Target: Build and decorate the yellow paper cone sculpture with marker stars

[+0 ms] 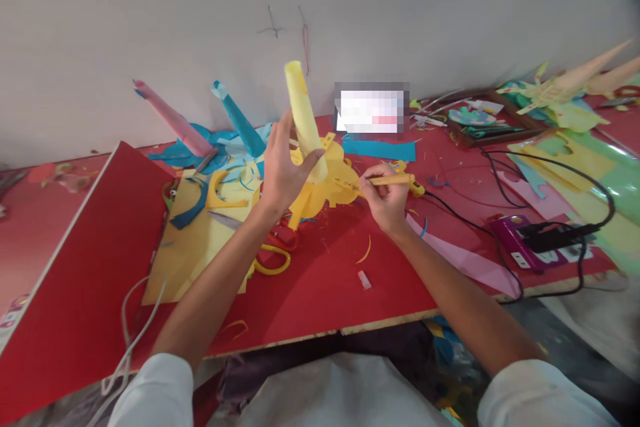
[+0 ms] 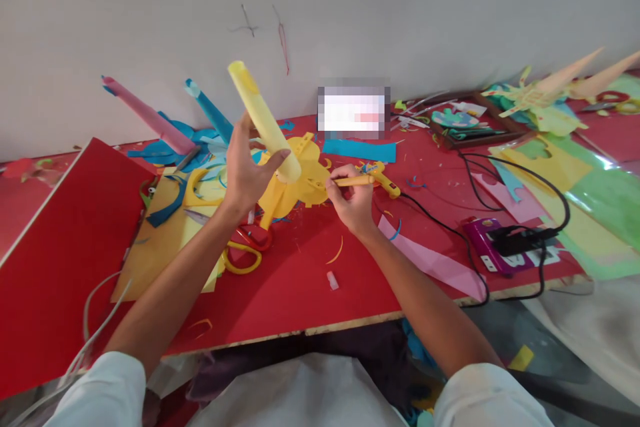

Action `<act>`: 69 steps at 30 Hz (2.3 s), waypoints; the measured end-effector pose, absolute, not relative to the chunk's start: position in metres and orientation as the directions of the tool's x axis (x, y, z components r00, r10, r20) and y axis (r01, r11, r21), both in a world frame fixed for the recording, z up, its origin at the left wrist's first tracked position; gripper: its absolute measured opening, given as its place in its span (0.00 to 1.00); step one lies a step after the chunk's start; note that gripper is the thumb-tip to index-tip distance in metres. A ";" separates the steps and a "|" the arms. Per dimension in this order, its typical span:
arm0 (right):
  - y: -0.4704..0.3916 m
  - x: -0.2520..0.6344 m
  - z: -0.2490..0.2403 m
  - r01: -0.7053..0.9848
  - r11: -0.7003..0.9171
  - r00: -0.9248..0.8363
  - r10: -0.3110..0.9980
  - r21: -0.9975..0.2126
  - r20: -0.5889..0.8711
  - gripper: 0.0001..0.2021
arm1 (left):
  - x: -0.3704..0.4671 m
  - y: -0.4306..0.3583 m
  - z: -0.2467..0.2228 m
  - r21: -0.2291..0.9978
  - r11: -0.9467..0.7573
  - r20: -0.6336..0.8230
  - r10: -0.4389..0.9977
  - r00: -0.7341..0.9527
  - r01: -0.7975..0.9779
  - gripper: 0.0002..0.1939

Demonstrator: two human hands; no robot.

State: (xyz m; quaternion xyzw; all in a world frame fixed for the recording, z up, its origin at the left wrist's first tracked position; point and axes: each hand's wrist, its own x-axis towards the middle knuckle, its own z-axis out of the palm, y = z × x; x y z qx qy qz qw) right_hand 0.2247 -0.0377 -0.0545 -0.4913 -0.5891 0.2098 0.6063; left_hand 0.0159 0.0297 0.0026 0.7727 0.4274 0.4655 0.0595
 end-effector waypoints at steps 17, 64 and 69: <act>-0.035 0.215 -0.066 0.281 0.306 -0.040 0.951 -0.909 0.308 0.13 | -0.008 -0.021 -0.050 0.592 -0.523 0.619 0.783 0.070 0.613 0.26; -0.024 0.202 -0.081 0.406 0.335 -0.316 0.924 -0.850 0.214 0.05 | -0.031 -0.042 -0.057 -0.055 -0.697 0.066 0.712 0.700 0.715 0.21; -0.025 0.201 -0.080 0.433 0.343 -0.303 0.926 -0.834 0.224 0.05 | -0.031 -0.042 -0.058 -0.040 -0.694 0.064 0.716 0.695 0.719 0.21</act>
